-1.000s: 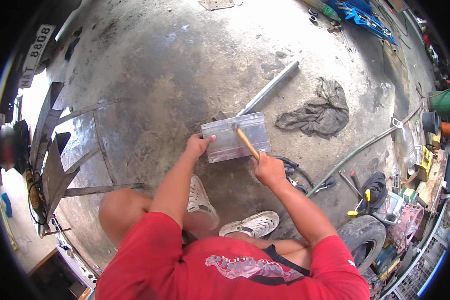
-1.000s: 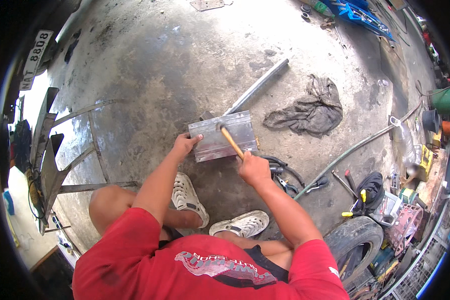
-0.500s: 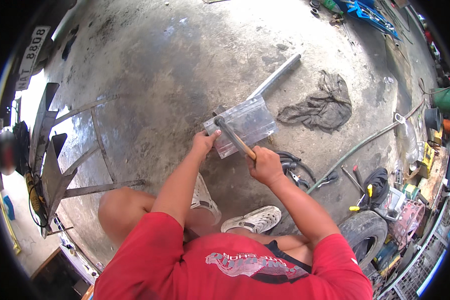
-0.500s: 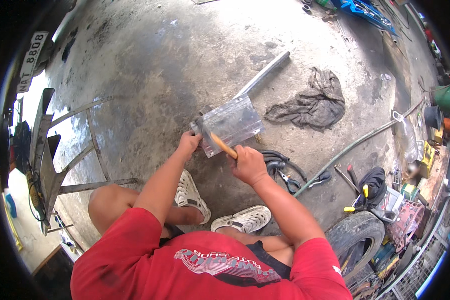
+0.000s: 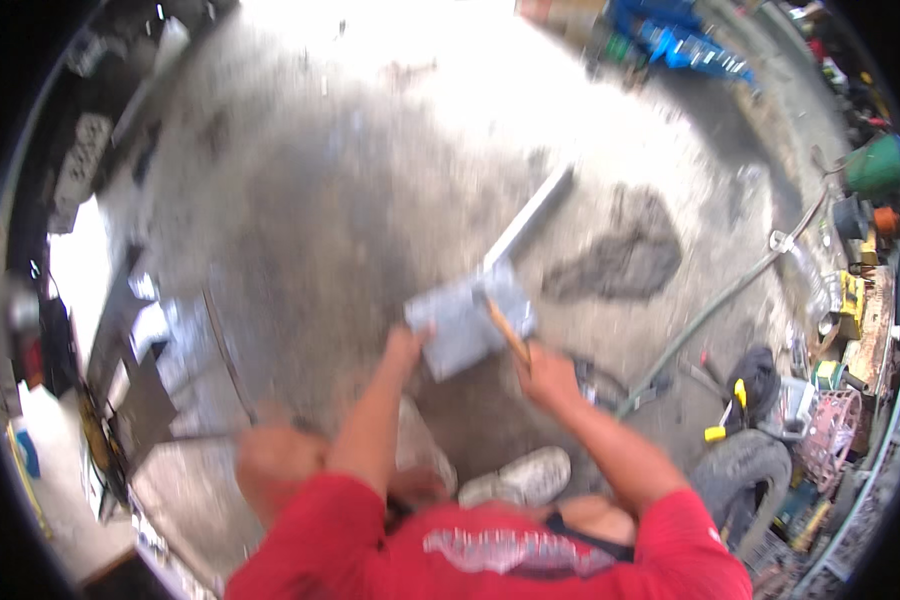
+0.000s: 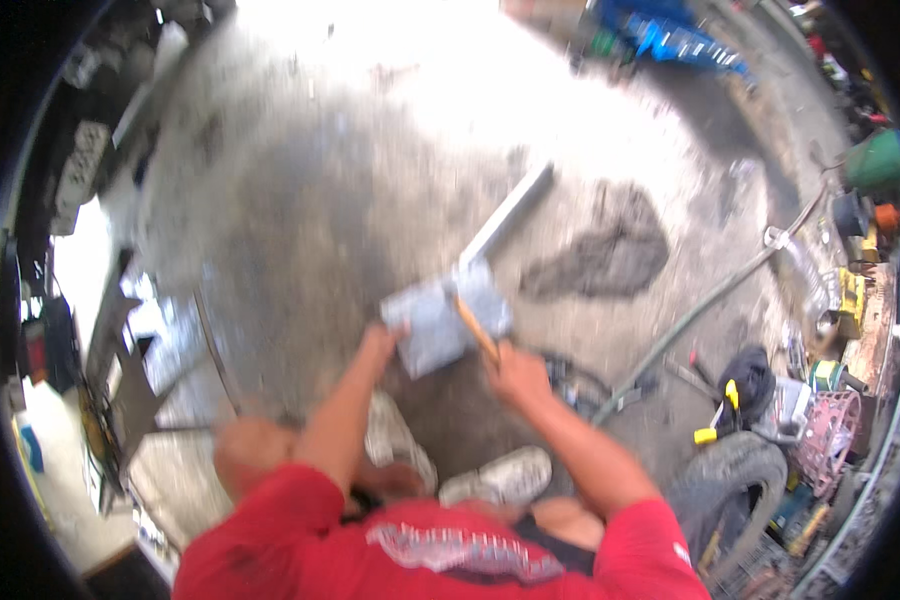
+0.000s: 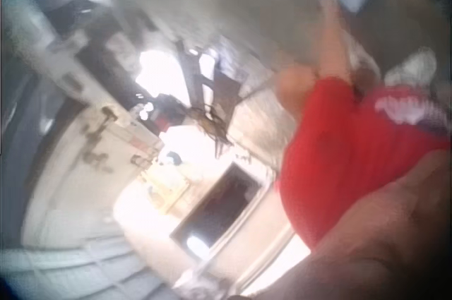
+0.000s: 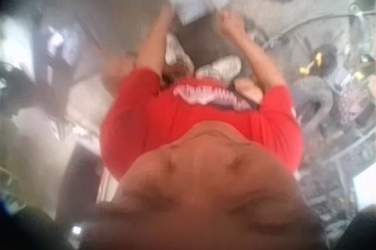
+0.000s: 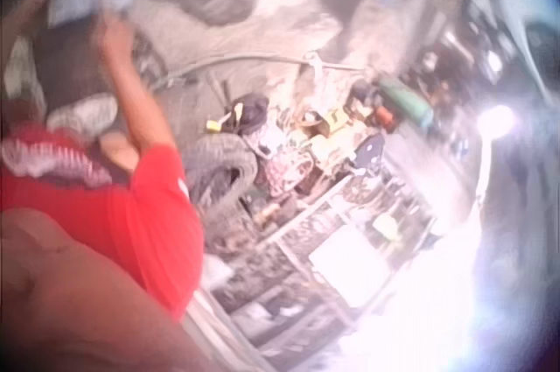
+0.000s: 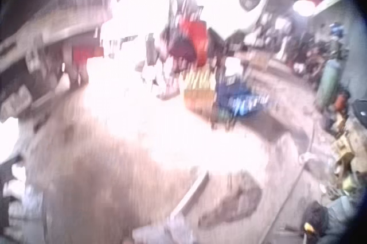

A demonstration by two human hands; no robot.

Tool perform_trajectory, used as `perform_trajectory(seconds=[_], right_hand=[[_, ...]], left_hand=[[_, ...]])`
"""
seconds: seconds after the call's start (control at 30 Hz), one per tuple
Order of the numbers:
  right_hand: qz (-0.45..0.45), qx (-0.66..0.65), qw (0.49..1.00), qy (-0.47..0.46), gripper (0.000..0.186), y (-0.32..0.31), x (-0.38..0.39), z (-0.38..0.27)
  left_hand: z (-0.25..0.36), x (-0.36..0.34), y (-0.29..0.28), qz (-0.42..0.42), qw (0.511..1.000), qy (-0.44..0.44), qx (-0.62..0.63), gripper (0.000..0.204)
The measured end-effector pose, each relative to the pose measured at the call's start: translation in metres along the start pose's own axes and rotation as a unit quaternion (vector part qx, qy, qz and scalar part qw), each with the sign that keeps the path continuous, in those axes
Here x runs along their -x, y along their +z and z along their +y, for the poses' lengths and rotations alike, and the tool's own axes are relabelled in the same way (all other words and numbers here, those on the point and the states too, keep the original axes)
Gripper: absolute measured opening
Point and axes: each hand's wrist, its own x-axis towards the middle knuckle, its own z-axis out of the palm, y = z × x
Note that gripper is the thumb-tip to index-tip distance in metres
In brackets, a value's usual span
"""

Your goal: The person hammers a metal plate on the floor to shape it, then fits the plate into a damaged area on the underside of a truck. They repeatedly adjust and tap the plate into place, then return to hammering it on the floor.

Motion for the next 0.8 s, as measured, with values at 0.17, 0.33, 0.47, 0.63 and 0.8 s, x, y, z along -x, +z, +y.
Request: perform_trajectory(seconds=[0.17,0.33,0.47,0.63,0.8], right_hand=[[-0.051,0.003,0.998,0.030,0.046,-0.048,0.045,0.010],[-0.047,-0.062,0.967,0.244,0.042,-0.097,0.115,-0.005],[-0.133,-0.086,0.920,0.360,0.045,-0.144,0.160,-0.049],[-0.243,-0.073,0.920,0.299,0.045,-0.251,0.236,-0.112],[-0.213,-0.021,0.958,0.189,0.058,-0.358,0.298,-0.169]], left_hand=[[0.003,0.009,-0.036,-0.106,0.993,-0.041,0.029,0.058],[0.128,0.145,-0.016,-0.065,0.974,0.026,-0.217,0.060],[0.190,0.273,-0.048,-0.008,0.973,0.053,-0.224,0.061],[0.243,0.407,-0.124,-0.002,0.985,0.094,-0.143,0.057],[0.311,0.540,-0.203,-0.002,0.975,0.170,-0.145,0.055]])
